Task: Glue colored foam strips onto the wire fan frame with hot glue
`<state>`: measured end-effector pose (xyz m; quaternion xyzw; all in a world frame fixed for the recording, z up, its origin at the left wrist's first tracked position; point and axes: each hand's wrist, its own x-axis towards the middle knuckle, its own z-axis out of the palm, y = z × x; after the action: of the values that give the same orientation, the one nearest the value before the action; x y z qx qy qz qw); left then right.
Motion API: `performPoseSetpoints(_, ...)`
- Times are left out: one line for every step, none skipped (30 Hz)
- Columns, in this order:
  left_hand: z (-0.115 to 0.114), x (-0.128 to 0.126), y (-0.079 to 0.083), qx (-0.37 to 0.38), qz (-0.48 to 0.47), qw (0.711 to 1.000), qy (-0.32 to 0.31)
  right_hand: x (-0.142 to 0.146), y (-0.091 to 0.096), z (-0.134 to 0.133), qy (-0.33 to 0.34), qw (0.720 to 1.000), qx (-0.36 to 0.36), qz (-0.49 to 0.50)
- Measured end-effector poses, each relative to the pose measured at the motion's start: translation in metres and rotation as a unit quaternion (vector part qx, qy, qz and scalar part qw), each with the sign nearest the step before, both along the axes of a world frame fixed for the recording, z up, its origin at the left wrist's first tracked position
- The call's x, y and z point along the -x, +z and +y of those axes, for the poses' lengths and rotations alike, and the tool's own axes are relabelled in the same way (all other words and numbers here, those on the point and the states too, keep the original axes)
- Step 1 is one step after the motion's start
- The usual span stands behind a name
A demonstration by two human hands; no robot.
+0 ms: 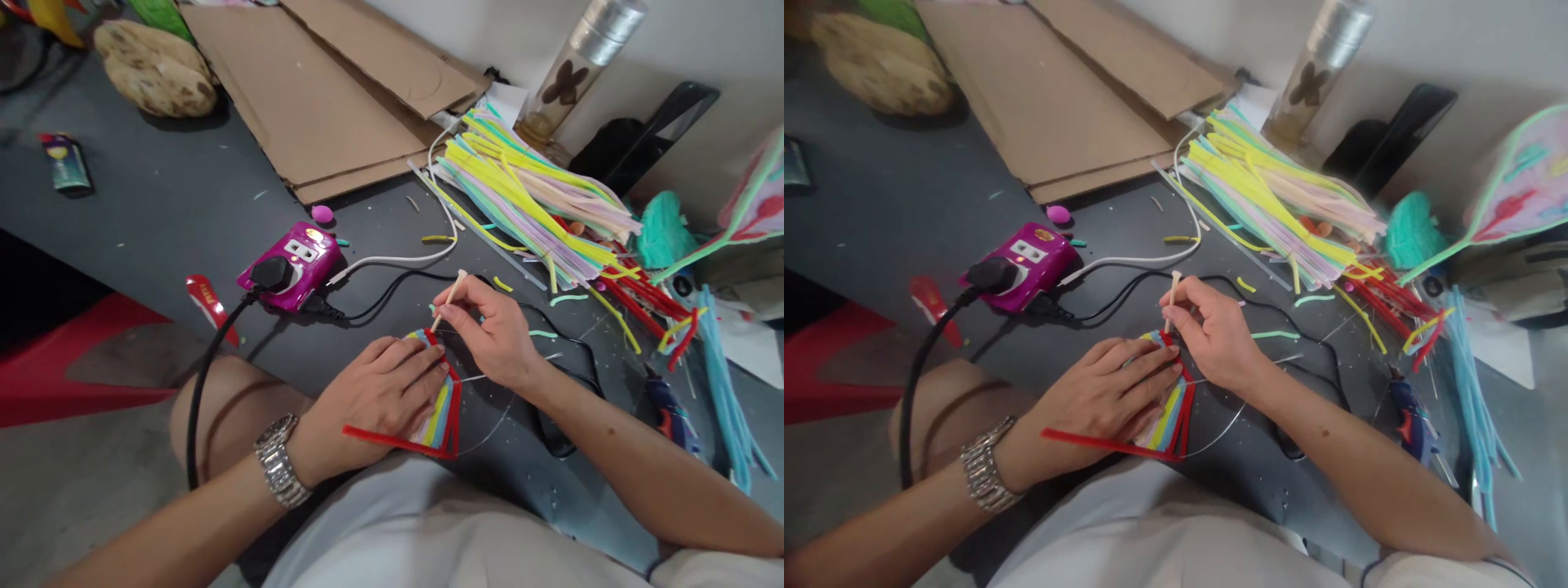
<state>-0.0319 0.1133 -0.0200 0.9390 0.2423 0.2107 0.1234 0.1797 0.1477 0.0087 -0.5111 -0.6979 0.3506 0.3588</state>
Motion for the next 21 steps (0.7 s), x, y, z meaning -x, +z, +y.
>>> performPoseSetpoints(0.000, 0.000, 0.000, 0.001, 0.000, 1.000, 0.001, 0.000, 0.001, 0.000, 0.006, 1.000, -0.007, -0.010)
performPoseSetpoints(0.000, 0.000, 0.000, 0.001, 0.000, 1.000, 0.002, 0.000, 0.002, -0.001, 0.011, 1.000, -0.014, -0.019)
performPoseSetpoints(0.000, 0.000, 0.000, 0.000, -0.001, 1.000, 0.003, 0.000, 0.003, -0.001, 0.016, 0.999, -0.020, -0.026)
performPoseSetpoints(0.000, 0.000, 0.000, -0.002, -0.002, 1.000, 0.003, 0.000, 0.003, -0.001, 0.021, 0.999, -0.025, -0.031)
performPoseSetpoints(0.000, 0.000, 0.000, -0.003, -0.003, 1.000, 0.002, 0.000, 0.003, -0.002, 0.024, 0.999, -0.029, -0.034)
performPoseSetpoints(0.000, 0.000, 0.000, -0.002, -0.002, 1.000, 0.001, 0.001, 0.003, -0.002, 0.027, 0.998, -0.032, -0.036)
performPoseSetpoints(0.000, 0.000, 0.000, -0.001, -0.002, 1.000, 0.001, 0.001, 0.003, -0.003, 0.030, 0.998, -0.036, -0.037)
performPoseSetpoints(0.000, 0.000, 0.000, 0.000, -0.001, 1.000, 0.000, 0.001, 0.003, -0.004, 0.031, 0.998, -0.040, -0.039)
performPoseSetpoints(0.000, 0.000, 0.000, 0.001, -0.001, 1.000, 0.000, 0.001, 0.003, -0.004, 0.031, 0.998, -0.046, -0.041)
performPoseSetpoints(0.000, 0.000, 0.000, 0.002, 0.001, 1.000, -0.001, 0.001, 0.002, -0.005, 0.032, 0.997, -0.053, -0.044)
performPoseSetpoints(0.000, 0.001, 0.000, 0.003, 0.002, 1.000, -0.002, 0.001, 0.002, -0.006, 0.032, 0.996, -0.060, -0.048)
performPoseSetpoints(0.000, 0.001, -0.001, 0.003, 0.004, 1.000, -0.002, 0.001, 0.001, -0.007, 0.033, 0.996, -0.065, -0.052)
performPoseSetpoints(0.000, 0.001, -0.001, 0.002, 0.005, 1.000, -0.003, 0.001, 0.001, -0.008, 0.034, 0.996, -0.069, -0.054)
performPoseSetpoints(0.000, 0.002, -0.001, 0.002, 0.007, 1.000, -0.004, 0.000, 0.000, -0.009, 0.036, 0.995, -0.071, -0.055)
performPoseSetpoints(0.000, 0.002, -0.002, 0.002, 0.008, 1.000, -0.004, 0.000, -0.001, -0.010, 0.037, 0.995, -0.071, -0.054)
performPoseSetpoints(0.000, 0.002, -0.002, 0.001, 0.008, 1.000, -0.005, 0.000, -0.002, -0.011, 0.037, 0.995, -0.072, -0.053)
performPoseSetpoints(0.000, 0.001, -0.001, 0.000, 0.007, 1.000, -0.005, -0.001, -0.003, -0.011, 0.035, 0.995, -0.073, -0.052)
performPoseSetpoints(0.000, 0.001, -0.001, -0.001, 0.006, 1.000, -0.005, -0.001, -0.004, -0.012, 0.033, 0.995, -0.076, -0.051)
performPoseSetpoints(0.000, 0.001, -0.001, -0.002, 0.004, 1.000, -0.005, -0.001, -0.005, -0.013, 0.031, 0.995, -0.080, -0.049)
performPoseSetpoints(0.000, 0.000, -0.001, -0.002, 0.003, 1.000, -0.005, -0.001, -0.006, -0.013, 0.030, 0.995, -0.084, -0.048)
performPoseSetpoints(0.000, 0.000, -0.001, -0.002, 0.002, 1.000, -0.005, 0.000, -0.006, -0.013, 0.029, 0.995, -0.086, -0.048)
